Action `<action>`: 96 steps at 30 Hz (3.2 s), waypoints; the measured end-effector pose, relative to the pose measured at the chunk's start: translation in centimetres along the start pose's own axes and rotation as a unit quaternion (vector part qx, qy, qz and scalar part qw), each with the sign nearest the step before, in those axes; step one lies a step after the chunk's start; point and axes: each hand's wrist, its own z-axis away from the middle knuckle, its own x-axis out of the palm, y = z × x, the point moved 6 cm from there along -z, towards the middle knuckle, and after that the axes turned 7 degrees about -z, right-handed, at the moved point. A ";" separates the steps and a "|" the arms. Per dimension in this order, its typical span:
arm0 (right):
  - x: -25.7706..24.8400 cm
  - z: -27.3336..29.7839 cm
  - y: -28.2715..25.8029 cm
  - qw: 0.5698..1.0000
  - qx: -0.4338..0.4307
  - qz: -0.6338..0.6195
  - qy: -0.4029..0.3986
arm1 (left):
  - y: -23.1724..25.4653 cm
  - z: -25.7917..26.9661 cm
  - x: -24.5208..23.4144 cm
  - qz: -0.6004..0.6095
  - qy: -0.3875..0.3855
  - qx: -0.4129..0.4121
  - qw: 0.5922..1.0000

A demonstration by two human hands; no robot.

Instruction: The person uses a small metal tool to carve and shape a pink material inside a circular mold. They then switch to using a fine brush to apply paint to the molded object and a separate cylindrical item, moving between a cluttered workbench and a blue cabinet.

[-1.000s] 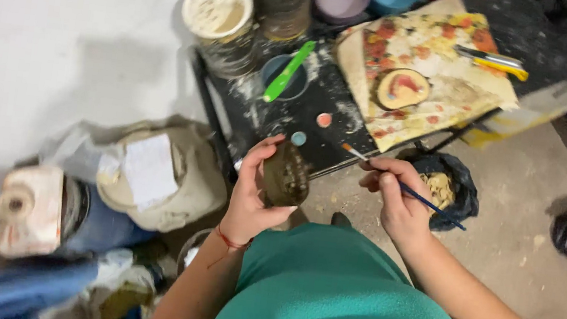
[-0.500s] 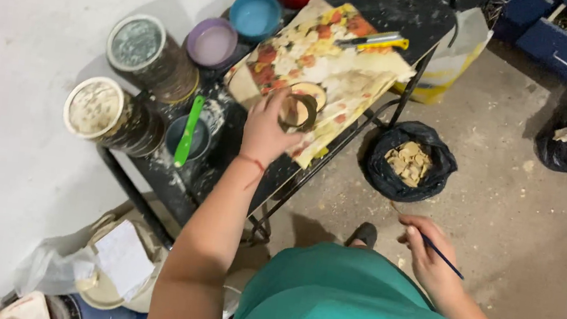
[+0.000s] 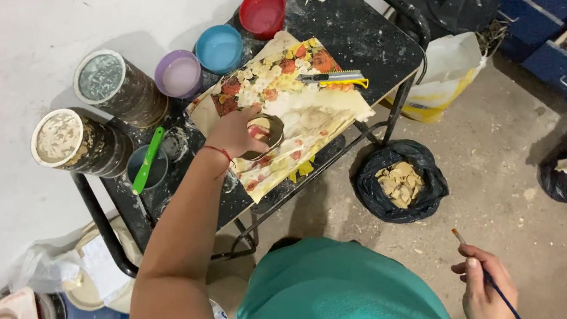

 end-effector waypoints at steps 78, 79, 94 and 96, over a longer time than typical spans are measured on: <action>-3.3 -13.4 -6.5 0.992 -0.118 0.048 0.018 | 0.3 -2.2 2.9 -0.018 0.060 -0.010 0.998; -3.4 -13.6 -6.9 0.992 -0.108 0.059 0.027 | 0.7 -2.1 2.0 -0.015 0.044 -0.029 0.999; -7.3 -17.5 -3.8 0.981 -0.090 0.118 0.126 | 13.0 -31.5 -7.4 -0.046 0.216 0.097 0.970; -8.7 -17.1 -3.3 0.977 -0.054 0.126 0.163 | 13.7 -31.5 -7.6 -0.049 0.192 0.081 0.977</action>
